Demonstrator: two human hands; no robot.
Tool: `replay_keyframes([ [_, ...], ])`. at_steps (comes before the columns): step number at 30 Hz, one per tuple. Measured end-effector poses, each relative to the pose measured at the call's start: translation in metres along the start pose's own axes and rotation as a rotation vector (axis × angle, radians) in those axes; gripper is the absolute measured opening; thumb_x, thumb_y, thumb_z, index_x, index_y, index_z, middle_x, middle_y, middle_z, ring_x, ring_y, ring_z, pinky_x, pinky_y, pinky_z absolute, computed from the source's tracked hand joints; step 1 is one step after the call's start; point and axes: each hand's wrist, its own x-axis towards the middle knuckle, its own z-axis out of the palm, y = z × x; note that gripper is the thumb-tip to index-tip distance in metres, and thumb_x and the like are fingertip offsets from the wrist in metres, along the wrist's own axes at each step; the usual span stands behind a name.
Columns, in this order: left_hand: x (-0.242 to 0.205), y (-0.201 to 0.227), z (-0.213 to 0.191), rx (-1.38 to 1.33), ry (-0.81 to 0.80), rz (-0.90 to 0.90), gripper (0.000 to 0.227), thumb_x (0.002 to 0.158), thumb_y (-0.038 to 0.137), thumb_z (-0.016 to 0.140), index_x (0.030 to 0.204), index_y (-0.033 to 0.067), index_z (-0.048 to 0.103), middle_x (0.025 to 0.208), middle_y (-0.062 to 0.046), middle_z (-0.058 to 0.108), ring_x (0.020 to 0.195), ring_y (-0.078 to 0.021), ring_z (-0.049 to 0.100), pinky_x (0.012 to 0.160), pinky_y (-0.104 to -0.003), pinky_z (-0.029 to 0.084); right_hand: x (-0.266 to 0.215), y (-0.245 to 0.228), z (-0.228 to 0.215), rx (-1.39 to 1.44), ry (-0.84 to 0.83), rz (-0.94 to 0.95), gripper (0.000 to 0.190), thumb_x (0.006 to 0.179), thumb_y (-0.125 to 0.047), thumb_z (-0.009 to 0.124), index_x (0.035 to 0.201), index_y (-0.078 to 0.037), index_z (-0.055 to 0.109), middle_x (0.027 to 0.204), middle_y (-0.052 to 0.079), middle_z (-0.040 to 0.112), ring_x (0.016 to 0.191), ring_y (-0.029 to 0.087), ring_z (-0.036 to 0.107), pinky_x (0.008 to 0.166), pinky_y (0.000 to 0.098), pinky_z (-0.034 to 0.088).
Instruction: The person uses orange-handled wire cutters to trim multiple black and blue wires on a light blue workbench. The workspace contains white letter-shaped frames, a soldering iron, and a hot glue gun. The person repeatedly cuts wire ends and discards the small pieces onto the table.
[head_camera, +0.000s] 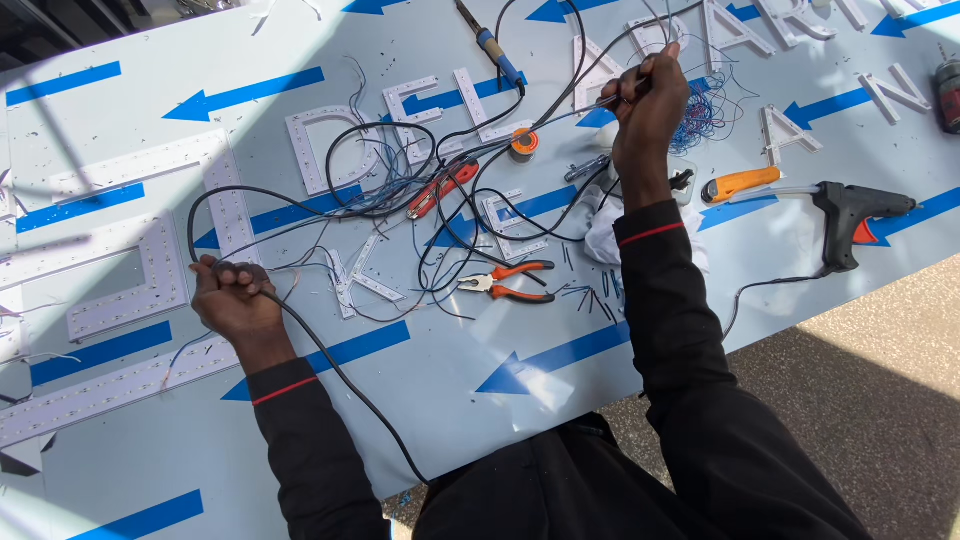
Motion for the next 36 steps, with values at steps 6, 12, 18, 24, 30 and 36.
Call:
replay_keyframes([
  [6, -0.022, -0.029, 0.006, 0.114, -0.492, -0.021, 0.03, 0.125, 0.039, 0.051, 0.119, 0.0173, 0.071, 0.068, 0.001, 0.063, 0.062, -0.011, 0.068, 0.052, -0.016, 0.05, -0.04, 0.038, -0.047, -1.488, -0.483, -0.188, 0.055, 0.124, -0.041, 0.067, 0.078, -0.014, 0.077, 0.062, 0.009, 0.071, 0.06, 0.04, 0.075, 0.057, 0.0493, 0.054],
  [12, -0.094, -0.074, 0.065, 0.188, -0.712, -0.212, 0.03, 0.123, 0.037, 0.051, 0.116, 0.0117, 0.067, 0.063, -0.001, 0.062, 0.057, -0.0124, 0.068, 0.05, -0.017, 0.049, -0.172, 0.022, 0.106, -0.48, -1.173, -0.156, 0.084, 0.112, -0.039, 0.076, 0.172, 0.005, 0.038, 0.149, 0.047, 0.062, 0.144, 0.073, 0.053, 0.118, 0.0891, 0.034],
  [18, -0.083, -0.069, 0.06, 0.881, -0.551, 0.189, 0.042, 0.126, 0.038, 0.036, 0.134, 0.0116, 0.067, 0.124, -0.009, 0.062, 0.114, -0.0187, 0.055, 0.095, -0.031, 0.054, -0.165, 0.085, 0.087, -0.148, -1.384, 0.149, 0.031, 0.121, -0.027, 0.056, 0.115, -0.008, 0.081, 0.104, 0.019, 0.075, 0.101, 0.032, 0.071, 0.091, 0.0476, 0.049],
  [24, -0.088, -0.107, 0.097, 0.379, -0.393, -0.096, 0.033, 0.125, 0.025, 0.046, 0.128, 0.0001, 0.067, 0.081, 0.004, 0.055, 0.068, -0.0055, 0.061, 0.069, -0.018, 0.054, -0.178, 0.131, 0.162, 0.746, -0.796, 0.529, 0.052, 0.125, -0.041, 0.044, 0.095, -0.002, 0.061, 0.078, 0.021, 0.061, 0.086, 0.041, 0.077, 0.097, 0.0514, 0.063],
  [30, -0.017, -0.071, 0.161, 0.338, -0.298, -0.054, 0.04, 0.122, 0.033, 0.042, 0.099, 0.0093, 0.066, 0.058, 0.003, 0.04, 0.041, -0.0122, 0.044, 0.047, -0.024, 0.037, -0.183, 0.127, 0.248, 0.721, -0.651, 0.524, 0.051, 0.124, -0.047, 0.046, 0.087, -0.013, 0.056, 0.064, -0.009, 0.035, 0.055, 0.011, 0.053, 0.067, 0.0257, 0.051],
  [36, 0.047, 0.11, 0.176, -0.106, -0.278, -0.278, 0.026, 0.116, 0.016, 0.055, 0.093, 0.0146, 0.067, 0.06, 0.007, 0.046, 0.049, -0.0058, 0.043, 0.043, -0.026, 0.025, -0.211, 0.065, 0.262, 0.233, -0.54, 0.43, 0.051, 0.115, -0.042, 0.051, 0.071, -0.018, 0.045, 0.061, -0.004, 0.03, 0.058, 0.012, 0.028, 0.063, 0.0351, 0.04],
])
